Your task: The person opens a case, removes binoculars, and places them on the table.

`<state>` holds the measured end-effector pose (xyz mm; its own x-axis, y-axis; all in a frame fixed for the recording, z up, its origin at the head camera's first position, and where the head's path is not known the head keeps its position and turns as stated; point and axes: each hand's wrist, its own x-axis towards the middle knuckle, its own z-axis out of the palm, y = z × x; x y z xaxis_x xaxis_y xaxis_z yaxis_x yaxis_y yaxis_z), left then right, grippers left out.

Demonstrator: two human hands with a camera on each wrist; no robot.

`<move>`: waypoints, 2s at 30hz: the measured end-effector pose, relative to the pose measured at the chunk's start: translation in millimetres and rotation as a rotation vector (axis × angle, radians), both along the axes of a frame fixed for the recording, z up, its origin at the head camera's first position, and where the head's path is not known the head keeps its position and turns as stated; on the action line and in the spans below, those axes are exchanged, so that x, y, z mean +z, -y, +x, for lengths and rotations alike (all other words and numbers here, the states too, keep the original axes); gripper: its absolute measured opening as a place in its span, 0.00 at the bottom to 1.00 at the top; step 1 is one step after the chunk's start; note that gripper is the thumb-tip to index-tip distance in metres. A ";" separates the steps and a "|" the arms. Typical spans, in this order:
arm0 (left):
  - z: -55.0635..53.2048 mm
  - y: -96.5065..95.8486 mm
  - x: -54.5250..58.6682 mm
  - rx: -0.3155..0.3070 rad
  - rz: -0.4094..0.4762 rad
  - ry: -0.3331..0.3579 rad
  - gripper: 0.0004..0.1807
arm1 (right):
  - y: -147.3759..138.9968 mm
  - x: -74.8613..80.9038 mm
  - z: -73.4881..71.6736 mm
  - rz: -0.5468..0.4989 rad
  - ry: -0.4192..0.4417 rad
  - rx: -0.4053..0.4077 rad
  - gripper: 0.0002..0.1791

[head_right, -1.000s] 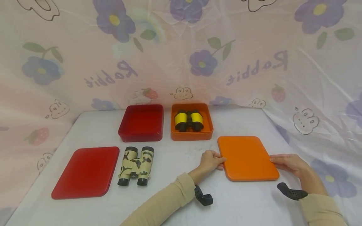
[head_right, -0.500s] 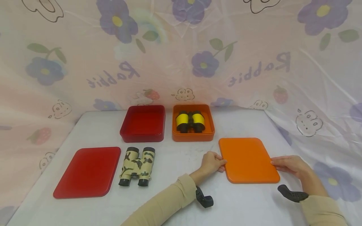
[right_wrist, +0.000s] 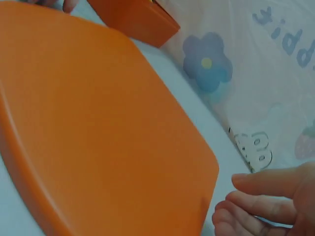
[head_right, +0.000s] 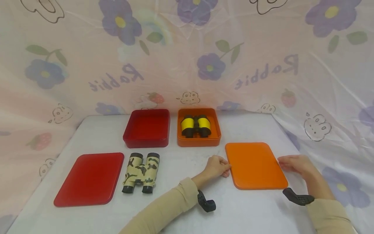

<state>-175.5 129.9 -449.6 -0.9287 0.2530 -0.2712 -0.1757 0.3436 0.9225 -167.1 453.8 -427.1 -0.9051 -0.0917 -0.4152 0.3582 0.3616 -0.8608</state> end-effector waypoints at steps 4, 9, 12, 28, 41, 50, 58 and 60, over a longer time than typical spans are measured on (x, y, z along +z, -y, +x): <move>-5.0 3.5 6.3 -0.021 0.021 -0.038 0.05 | 12.9 9.7 -4.3 0.032 -0.063 0.007 0.16; -9.7 6.3 15.9 -0.046 0.079 -0.064 0.05 | 27.9 20.7 -10.7 0.072 -0.099 0.006 0.13; -9.2 6.7 22.1 -0.047 0.091 -0.051 0.05 | 32.5 24.2 -16.4 0.083 -0.100 0.013 0.12; -27.2 36.4 50.9 -0.109 0.115 -0.231 0.09 | 91.4 41.7 -41.9 0.145 -0.154 0.094 0.33; -42.5 55.7 71.9 -0.098 0.115 -0.279 0.11 | 140.6 58.6 -64.0 0.113 -0.199 0.154 0.33; -55.7 64.9 80.2 -0.037 0.130 -0.255 0.11 | 157.6 68.1 -76.7 0.093 -0.219 0.170 0.35; -69.9 77.7 80.6 0.023 0.129 -0.261 0.13 | 172.3 70.9 -89.5 -0.052 -0.261 0.196 0.34; -73.9 80.9 79.9 0.043 0.131 -0.256 0.13 | 177.2 71.1 -92.1 -0.052 -0.250 0.191 0.34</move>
<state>-249.4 49.1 -369.7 -0.9734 0.2291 0.0059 0.0567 0.2158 0.9748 -259.2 276.6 -356.0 -0.9430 -0.2849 -0.1720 0.0627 0.3553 -0.9326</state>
